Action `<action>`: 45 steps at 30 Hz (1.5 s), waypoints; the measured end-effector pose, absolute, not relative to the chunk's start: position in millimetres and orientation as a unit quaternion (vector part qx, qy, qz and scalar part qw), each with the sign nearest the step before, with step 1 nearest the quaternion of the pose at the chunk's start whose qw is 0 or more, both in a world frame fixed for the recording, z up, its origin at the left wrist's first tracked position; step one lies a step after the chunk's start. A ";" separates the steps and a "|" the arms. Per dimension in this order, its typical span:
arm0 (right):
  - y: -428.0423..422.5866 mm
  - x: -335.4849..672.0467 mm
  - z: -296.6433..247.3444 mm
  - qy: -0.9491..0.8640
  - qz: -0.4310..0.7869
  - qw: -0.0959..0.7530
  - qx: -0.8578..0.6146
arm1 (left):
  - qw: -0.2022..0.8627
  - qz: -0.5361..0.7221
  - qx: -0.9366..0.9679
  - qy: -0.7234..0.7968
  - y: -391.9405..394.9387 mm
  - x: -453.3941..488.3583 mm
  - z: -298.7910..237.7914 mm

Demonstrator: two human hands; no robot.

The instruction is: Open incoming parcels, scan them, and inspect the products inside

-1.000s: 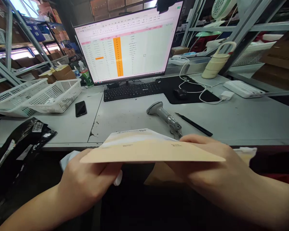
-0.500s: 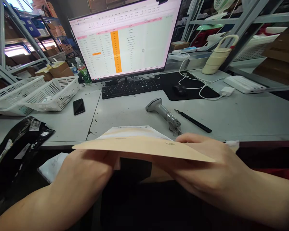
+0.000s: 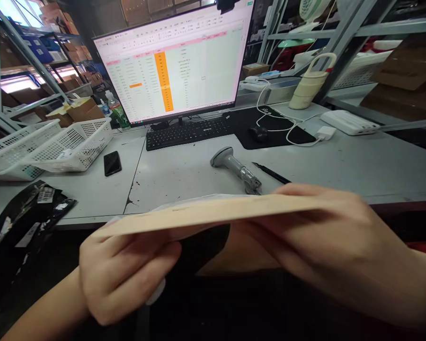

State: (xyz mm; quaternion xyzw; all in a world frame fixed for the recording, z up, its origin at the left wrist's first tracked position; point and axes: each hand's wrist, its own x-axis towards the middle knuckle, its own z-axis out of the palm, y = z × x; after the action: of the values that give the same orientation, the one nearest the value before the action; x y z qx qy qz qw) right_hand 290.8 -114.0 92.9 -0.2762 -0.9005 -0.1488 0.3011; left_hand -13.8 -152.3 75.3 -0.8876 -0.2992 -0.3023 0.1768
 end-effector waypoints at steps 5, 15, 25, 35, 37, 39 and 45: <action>-101.3 287.8 110.1 -0.890 -0.199 0.287 -0.294 | 0.240 -0.325 -0.896 -0.183 -142.6 -8.0 68.7; -95.5 272.3 110.4 -0.894 -0.189 0.283 -0.291 | 0.328 -0.239 -0.831 -0.381 -123.0 13.7 66.0; -114.2 265.1 91.0 -0.855 -0.305 0.325 -0.264 | 0.281 -0.246 -0.873 -0.313 -139.8 23.3 64.6; -124.4 272.9 74.6 -0.863 -0.264 0.346 -0.256 | 0.320 -0.246 -0.854 -0.328 -152.6 31.2 58.4; -125.9 276.1 73.1 -0.865 -0.263 0.344 -0.253 | 0.319 -0.250 -0.854 -0.326 -152.8 32.9 59.5; -127.7 278.4 72.6 -0.867 -0.265 0.332 -0.262 | 0.326 -0.248 -0.853 -0.322 -152.5 32.5 60.5; -125.2 281.2 79.9 -0.870 -0.291 0.274 -0.290 | 0.317 -0.228 -0.858 -0.334 -134.3 20.5 65.3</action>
State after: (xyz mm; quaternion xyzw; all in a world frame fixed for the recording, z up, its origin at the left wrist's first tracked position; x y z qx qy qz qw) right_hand 281.2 -125.2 79.9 -0.2896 -0.8698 -0.2905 0.2742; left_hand 20.5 -134.3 65.3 -0.8579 -0.3343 -0.2277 0.3168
